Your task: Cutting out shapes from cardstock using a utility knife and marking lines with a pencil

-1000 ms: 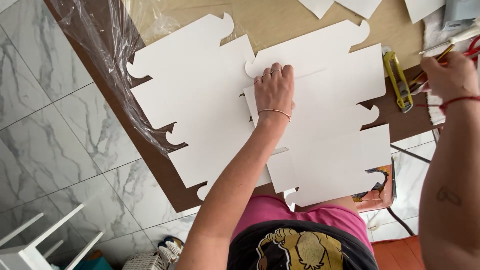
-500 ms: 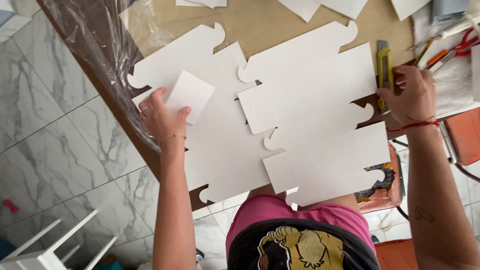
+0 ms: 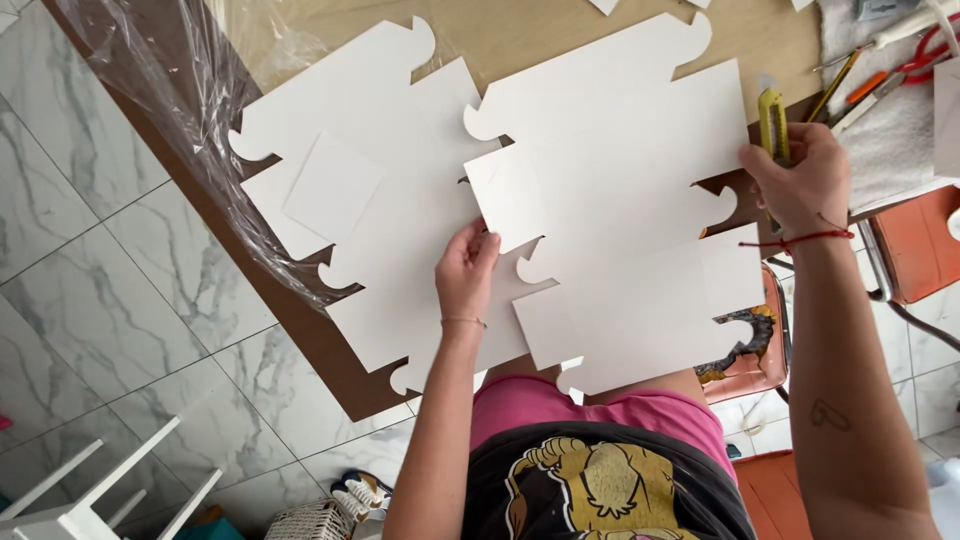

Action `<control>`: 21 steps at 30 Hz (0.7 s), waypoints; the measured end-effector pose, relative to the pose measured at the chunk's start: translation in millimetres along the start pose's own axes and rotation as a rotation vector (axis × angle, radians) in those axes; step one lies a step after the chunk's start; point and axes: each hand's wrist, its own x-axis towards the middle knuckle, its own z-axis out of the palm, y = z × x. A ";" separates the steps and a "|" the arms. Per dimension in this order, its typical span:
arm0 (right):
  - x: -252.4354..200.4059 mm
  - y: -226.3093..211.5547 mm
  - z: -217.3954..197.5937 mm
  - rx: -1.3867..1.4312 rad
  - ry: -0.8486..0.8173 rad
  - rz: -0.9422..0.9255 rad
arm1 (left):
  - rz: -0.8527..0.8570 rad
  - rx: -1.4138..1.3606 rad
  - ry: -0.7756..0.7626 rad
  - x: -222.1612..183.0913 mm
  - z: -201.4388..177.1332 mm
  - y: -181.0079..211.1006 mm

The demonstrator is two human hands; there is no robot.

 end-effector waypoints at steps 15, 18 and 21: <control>18.6 59.7 -16.0 0.249 -0.072 0.072 | -0.137 -0.246 -0.401 -54.9 46.4 10.1; 12.7 31.5 -7.5 0.195 -0.137 0.078 | -0.056 -0.270 -0.154 -47.1 55.0 -12.1; 6.7 6.6 -1.4 0.184 -0.140 0.107 | -0.052 -0.234 -0.157 -56.6 61.6 -5.8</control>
